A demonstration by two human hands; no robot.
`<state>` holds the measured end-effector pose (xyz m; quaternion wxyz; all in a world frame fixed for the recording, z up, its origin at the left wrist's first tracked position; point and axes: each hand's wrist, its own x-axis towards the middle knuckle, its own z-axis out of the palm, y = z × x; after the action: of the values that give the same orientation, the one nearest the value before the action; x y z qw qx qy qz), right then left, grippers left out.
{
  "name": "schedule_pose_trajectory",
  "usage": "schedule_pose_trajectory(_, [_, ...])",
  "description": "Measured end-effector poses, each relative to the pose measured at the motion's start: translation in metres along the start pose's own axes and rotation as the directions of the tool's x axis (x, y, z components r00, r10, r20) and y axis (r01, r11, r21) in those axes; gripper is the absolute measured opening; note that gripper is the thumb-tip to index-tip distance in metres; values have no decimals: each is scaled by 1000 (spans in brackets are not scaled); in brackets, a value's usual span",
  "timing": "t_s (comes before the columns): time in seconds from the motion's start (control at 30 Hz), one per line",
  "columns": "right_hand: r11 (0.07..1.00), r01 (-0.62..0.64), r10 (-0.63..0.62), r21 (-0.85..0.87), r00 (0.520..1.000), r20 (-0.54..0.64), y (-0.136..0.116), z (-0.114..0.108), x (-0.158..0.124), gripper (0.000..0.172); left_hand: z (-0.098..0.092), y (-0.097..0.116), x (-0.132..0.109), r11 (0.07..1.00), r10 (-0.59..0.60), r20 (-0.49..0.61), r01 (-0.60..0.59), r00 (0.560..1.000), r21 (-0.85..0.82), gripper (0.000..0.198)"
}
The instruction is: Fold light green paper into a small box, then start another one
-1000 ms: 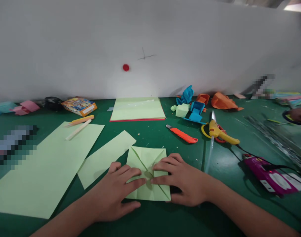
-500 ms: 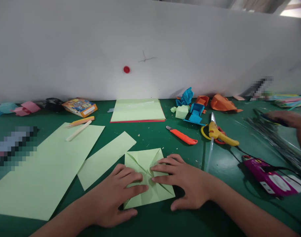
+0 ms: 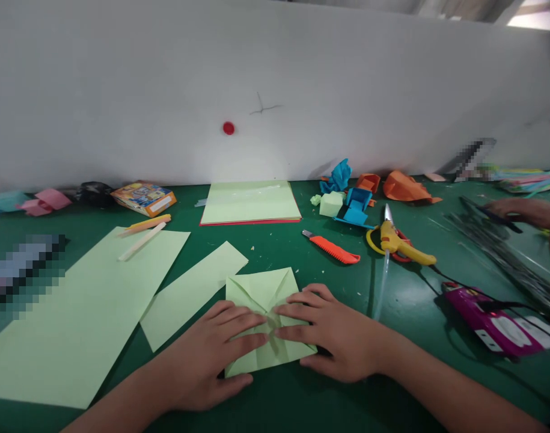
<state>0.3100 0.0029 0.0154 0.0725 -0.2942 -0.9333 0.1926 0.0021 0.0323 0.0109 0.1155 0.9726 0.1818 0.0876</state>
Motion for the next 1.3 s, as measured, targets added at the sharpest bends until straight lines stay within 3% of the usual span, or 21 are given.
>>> schedule_pose_trajectory(0.2, [1000,-20,20,15,1000,0,4,0,-1,52,7,-5,-3,997,29,-44,-26,999,69,46])
schedule_pose_trajectory(0.37, [1000,-21,21,20,1000,8,6,-1,-2,54,5,-6,-1,999,28,-91,-25,995,31,45])
schedule_pose_trajectory(0.83, [999,-38,38,19,999,-2,7,-2,-1,45,0,-10,-3,1000,16,-33,-16,999,16,46])
schedule_pose_trajectory(1.1, [999,32,-36,-26,980,-194,12,8,-1,33,1,-9,-7,999,53,-163,-51,985,16,42])
schedule_pose_trajectory(1.3, [993,116,-114,-15,941,-319,21,16,-3,28,2,-8,-5,1000,4,-267,-8,964,-12,44])
